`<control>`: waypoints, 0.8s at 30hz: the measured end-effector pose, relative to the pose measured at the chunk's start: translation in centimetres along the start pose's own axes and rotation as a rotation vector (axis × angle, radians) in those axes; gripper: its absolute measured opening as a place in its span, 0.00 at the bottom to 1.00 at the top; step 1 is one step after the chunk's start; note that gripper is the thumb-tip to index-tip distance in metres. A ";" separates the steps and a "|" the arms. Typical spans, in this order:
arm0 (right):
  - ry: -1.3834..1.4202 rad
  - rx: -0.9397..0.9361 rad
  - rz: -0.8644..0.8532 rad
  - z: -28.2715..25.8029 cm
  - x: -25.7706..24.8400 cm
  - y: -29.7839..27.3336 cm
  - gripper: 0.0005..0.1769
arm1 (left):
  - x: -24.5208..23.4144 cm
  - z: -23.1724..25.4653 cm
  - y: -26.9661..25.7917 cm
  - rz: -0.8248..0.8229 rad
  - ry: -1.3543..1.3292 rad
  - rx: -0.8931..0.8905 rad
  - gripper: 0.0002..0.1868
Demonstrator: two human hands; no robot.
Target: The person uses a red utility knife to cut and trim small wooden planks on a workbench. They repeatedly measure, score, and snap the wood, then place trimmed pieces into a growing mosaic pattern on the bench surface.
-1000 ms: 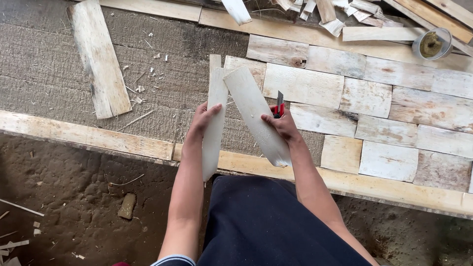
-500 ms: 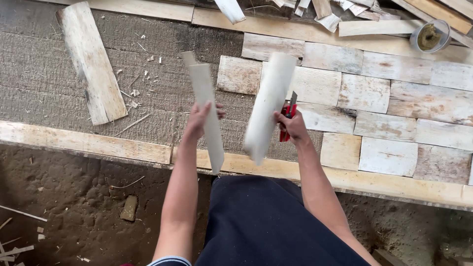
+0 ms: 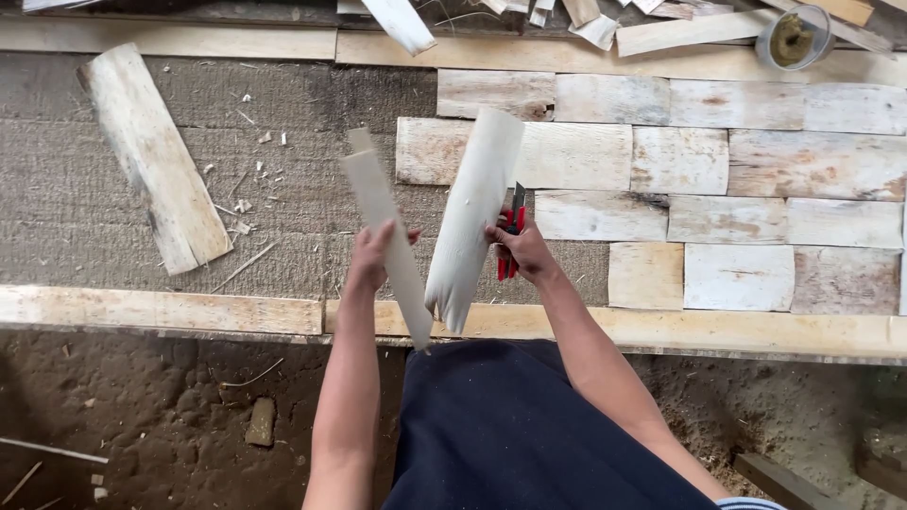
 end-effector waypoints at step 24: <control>0.029 0.264 -0.043 4.2 5.9 -1.5 0.13 | 2.2 0.7 -3.0 0.155 0.372 -0.043 0.34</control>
Point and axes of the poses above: each hand's wrist, its own y-axis towards the middle knuckle, its own x-axis out of the palm, z = x × y, the point moved 6 cm from there along y, towards the middle knuckle, and after that the axes turned 10 degrees about z, right-handed, at the moved point
